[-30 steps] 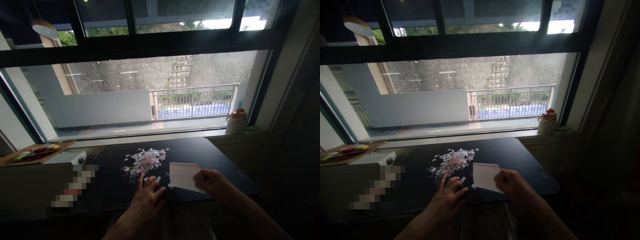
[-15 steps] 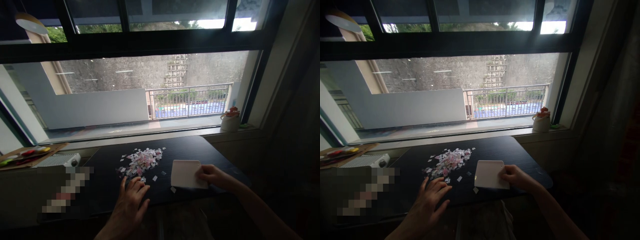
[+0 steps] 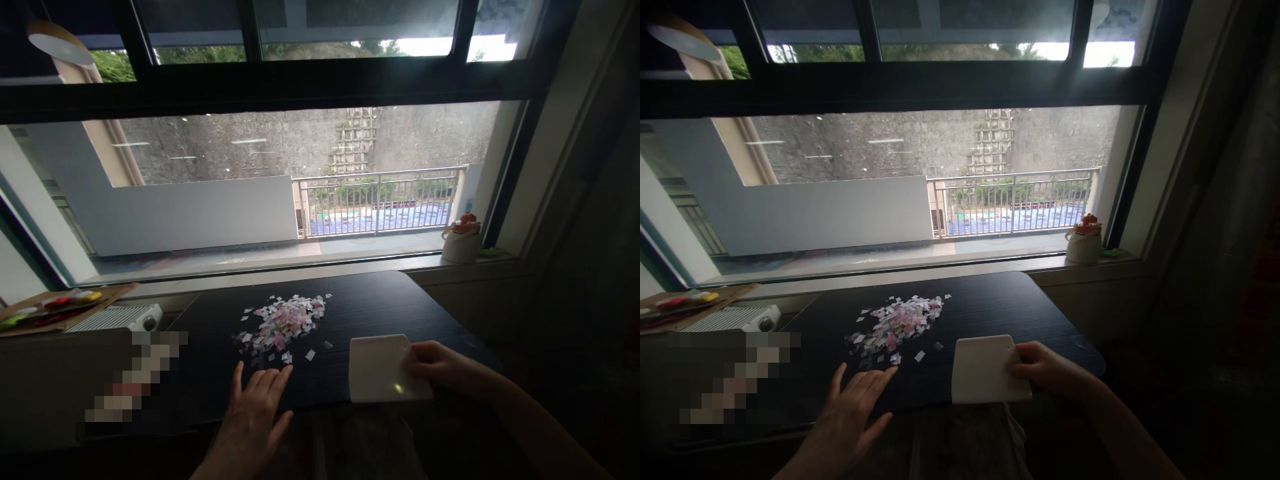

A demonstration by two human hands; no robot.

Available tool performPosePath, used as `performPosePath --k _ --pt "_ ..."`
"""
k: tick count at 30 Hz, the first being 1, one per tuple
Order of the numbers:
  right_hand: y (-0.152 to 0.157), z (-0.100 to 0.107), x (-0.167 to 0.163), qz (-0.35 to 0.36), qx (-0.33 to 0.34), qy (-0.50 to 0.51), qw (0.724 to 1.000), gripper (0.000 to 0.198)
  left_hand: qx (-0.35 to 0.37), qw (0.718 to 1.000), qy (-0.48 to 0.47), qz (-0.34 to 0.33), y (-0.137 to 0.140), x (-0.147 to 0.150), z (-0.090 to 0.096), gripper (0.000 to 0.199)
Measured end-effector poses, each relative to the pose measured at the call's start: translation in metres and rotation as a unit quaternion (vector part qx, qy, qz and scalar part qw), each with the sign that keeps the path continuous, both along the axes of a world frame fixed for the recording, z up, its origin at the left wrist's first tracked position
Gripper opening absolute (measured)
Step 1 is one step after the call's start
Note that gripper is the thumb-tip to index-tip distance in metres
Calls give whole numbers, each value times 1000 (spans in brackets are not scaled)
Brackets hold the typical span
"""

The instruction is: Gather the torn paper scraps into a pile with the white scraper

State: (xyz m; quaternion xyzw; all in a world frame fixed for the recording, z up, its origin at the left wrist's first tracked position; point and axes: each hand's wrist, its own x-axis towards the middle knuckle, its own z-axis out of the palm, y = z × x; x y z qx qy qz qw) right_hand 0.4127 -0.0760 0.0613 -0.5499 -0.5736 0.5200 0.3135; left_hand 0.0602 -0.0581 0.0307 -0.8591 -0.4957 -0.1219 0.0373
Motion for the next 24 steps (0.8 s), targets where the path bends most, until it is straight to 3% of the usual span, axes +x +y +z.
performPosePath --k 3,5,8,12,17,24 --pt "2 1 2 -2 18 -10 1000 28 -3 1000 7 -3 -3 4 6 43" --pt "11 3 -7 -32 67 -25 997 28 -4 1000 11 -6 -4 6 10 42" --pt "30 5 -33 -65 168 -49 982 23 0 1000 16 -9 -4 8 9 44" --pt "47 9 -68 -31 239 -123 963 18 25 999 24 -9 -1 8 5 46" --pt "40 14 -67 -28 255 -216 942 18 19 999 15 -36 9 23 14 49" --pt "18 14 -37 -41 224 -222 948 20 -35 997 25 -57 16 45 22 51"
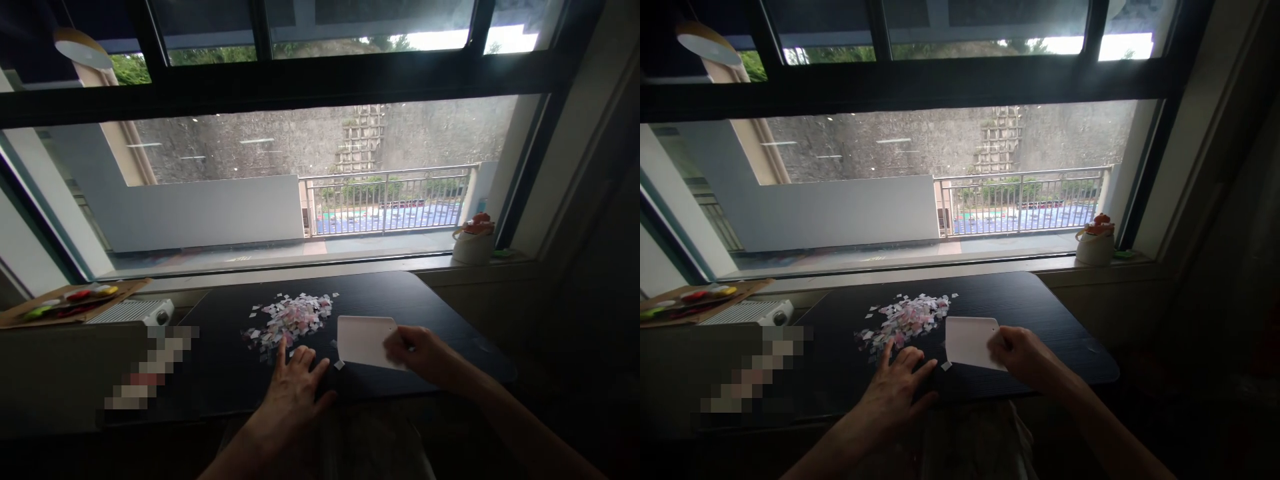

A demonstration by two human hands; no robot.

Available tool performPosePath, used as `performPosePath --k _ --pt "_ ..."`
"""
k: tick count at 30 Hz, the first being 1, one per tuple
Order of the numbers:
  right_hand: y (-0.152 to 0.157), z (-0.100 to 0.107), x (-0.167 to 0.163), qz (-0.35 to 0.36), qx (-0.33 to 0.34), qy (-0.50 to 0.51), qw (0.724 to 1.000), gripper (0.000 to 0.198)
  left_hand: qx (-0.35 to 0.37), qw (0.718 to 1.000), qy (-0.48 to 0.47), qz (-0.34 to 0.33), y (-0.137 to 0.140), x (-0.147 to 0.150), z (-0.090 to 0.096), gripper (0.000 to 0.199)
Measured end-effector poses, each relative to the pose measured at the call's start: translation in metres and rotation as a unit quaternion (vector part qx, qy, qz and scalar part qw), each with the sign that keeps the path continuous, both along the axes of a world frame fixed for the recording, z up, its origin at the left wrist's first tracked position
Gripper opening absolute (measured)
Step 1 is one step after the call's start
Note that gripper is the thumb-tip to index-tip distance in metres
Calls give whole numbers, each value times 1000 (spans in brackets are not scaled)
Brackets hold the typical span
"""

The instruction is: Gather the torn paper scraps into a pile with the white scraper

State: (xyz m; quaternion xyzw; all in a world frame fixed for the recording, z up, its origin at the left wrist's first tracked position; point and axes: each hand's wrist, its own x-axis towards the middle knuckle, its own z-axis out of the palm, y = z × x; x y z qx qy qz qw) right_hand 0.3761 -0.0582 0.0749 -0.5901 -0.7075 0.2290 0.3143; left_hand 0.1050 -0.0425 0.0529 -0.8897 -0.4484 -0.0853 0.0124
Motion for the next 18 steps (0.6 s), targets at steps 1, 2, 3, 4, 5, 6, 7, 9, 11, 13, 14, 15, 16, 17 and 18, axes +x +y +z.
performPosePath --k 1,2,3,4,5,6,7,9,11,13,14,15,16,17,18 --pt "-3 0 3 -2 0 -2 1000 20 1 1000 -1 3 0 -1 -1 50" --pt "-6 1 7 -4 -3 -2 1000 20 4 1000 -3 5 -1 -2 -1 49" --pt "-8 2 10 -7 -7 1 1000 20 9 1000 -6 4 -1 -4 -2 47" --pt "-10 2 12 -11 -12 9 1000 20 15 1000 -10 1 -1 -6 -2 45" --pt "-12 3 14 -15 -15 23 1000 20 22 1000 -13 -4 -1 -8 -3 44" --pt "-13 3 15 -17 -19 41 999 21 28 999 -15 -13 -1 -10 -4 43" --pt "-14 2 16 -17 -23 61 998 21 33 999 -18 -23 -1 -11 -4 43" --pt "-15 2 17 -10 -38 85 996 21 36 998 -19 -45 -2 -16 -6 42" --pt "-16 2 20 -6 -60 87 994 20 36 998 -16 -57 -4 -22 -7 39" --pt "-17 3 26 -13 -75 97 992 19 42 998 -12 -52 -6 -32 -9 39" --pt "-17 3 29 -19 -76 110 991 20 49 998 -12 -45 -7 -38 -10 40" --pt "-16 2 33 -25 -76 126 989 21 57 998 -13 -38 -9 -44 -12 41" --pt "-15 1 36 -33 -76 141 986 22 64 997 -16 -28 -10 -50 -14 42" --pt "-13 -2 39 -41 -80 155 984 23 67 997 -16 -21 -10 -55 -16 44" --pt "-11 -5 41 -47 -88 166 981 24 67 998 -16 -12 -11 -60 -19 46"
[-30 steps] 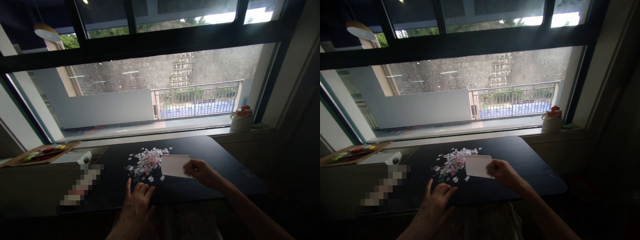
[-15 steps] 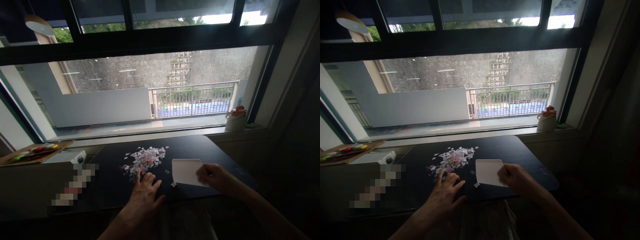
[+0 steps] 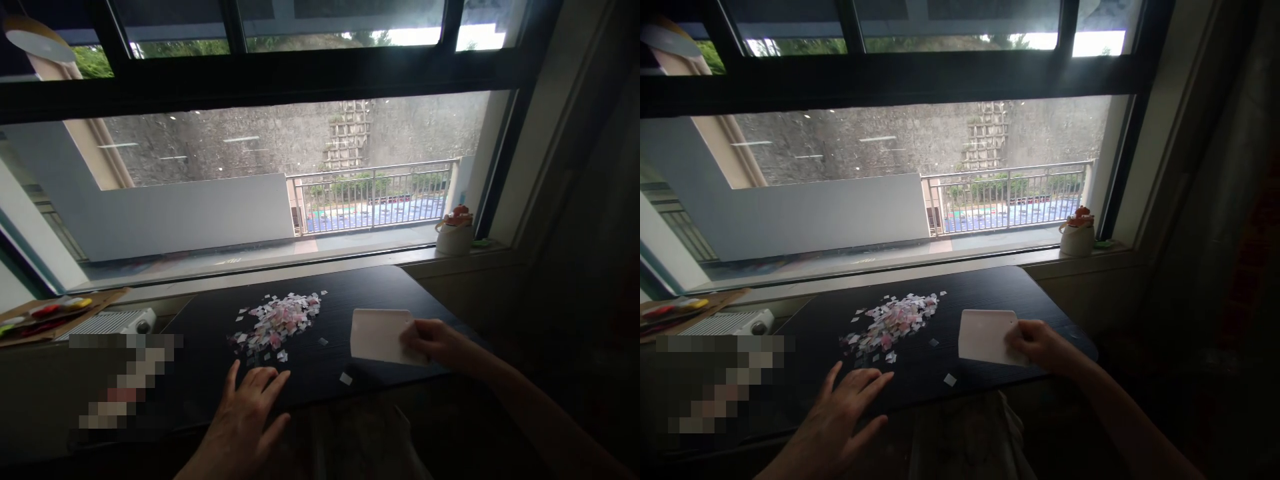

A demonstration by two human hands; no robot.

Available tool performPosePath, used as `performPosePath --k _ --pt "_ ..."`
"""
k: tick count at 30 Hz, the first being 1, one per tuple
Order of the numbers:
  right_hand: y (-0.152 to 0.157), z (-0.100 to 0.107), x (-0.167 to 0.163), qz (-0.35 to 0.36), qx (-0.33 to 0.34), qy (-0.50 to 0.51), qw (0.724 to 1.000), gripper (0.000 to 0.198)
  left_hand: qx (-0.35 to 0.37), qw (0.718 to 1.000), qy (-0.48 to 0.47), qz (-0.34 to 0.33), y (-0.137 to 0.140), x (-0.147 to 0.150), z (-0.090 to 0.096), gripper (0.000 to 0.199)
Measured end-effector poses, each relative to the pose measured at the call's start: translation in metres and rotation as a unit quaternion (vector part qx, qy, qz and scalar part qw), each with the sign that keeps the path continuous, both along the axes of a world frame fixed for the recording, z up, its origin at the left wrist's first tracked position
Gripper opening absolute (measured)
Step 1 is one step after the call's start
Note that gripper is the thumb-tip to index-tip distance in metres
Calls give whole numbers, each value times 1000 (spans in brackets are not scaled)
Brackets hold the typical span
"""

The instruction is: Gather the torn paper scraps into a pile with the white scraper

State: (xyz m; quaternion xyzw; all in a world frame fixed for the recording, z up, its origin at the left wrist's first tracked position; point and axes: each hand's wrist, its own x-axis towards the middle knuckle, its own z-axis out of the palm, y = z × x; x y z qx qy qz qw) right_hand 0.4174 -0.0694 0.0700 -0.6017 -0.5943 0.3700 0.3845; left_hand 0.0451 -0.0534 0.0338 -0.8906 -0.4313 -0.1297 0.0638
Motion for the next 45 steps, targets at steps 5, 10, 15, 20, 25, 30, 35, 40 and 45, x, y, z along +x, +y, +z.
performPosePath --k 5,10,15,20,25,30,35,40,45 --pt "10 -18 -2 24 -35 27 999 20 -12 999 -4 39 -1 -10 -12 57" --pt "13 -22 -8 57 -46 24 997 19 15 999 -11 40 -2 -9 -19 62" --pt "10 -19 -9 89 -77 42 992 21 22 999 -4 37 -2 -11 -21 62" --pt "3 -15 -8 94 -98 58 989 25 7 999 1 36 -2 -10 -17 60" --pt "-11 -7 -4 121 -99 65 986 22 13 999 -3 39 -3 -9 -17 60" --pt "-6 -5 -16 98 -51 60 992 25 -13 999 4 44 -3 -9 -16 53" --pt "27 -9 -57 61 57 21 996 23 -19 999 -4 28 -2 -15 -20 48" --pt "46 -1 -78 48 125 -130 982 21 -4 999 -12 33 -6 -29 -28 45" --pt "43 -12 -58 -9 114 -148 982 23 -10 998 -29 47 -12 -31 -19 38"
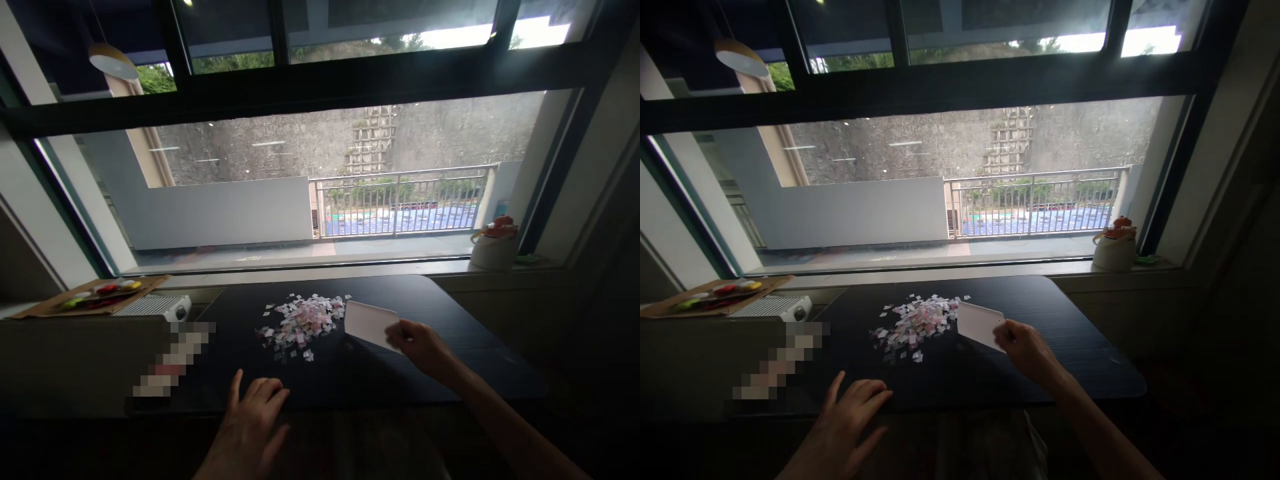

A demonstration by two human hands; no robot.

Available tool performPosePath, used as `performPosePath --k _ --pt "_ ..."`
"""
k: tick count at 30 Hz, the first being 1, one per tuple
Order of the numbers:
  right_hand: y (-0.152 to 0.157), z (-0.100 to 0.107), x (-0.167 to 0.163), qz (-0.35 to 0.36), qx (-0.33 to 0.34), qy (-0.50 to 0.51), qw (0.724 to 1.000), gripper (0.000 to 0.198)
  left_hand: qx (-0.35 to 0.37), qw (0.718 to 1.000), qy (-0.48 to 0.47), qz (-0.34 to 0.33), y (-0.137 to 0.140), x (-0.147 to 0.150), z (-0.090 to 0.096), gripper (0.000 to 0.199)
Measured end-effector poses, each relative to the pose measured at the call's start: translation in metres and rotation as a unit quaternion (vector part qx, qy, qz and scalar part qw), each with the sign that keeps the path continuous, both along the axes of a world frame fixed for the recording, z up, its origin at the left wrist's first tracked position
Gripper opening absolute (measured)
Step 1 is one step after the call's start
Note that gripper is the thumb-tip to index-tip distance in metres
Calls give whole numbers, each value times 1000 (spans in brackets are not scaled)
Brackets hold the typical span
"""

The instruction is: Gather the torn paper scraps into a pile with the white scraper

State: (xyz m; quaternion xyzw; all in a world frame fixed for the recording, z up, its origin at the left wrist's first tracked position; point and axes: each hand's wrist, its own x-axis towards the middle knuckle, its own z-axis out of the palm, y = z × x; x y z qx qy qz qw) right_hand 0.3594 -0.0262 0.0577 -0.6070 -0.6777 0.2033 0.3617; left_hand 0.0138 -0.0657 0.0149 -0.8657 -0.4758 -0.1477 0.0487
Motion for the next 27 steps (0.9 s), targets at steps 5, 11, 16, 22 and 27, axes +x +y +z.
performPosePath --k 5,11,16,22,27 --pt "-10 -15 5 21 -79 125 989 26 -12 1000 -14 16 -2 5 13 37" --pt "-16 -19 -24 67 -111 148 980 20 -22 999 -9 28 -4 5 18 37" --pt "-15 -20 -27 112 -169 184 962 27 -25 999 -23 36 -5 4 17 38" --pt "-10 -20 -12 72 -168 163 970 25 -53 997 -34 43 -9 6 25 37" --pt "-15 -16 -31 94 -198 175 960 24 -60 996 -39 57 -10 6 28 36"
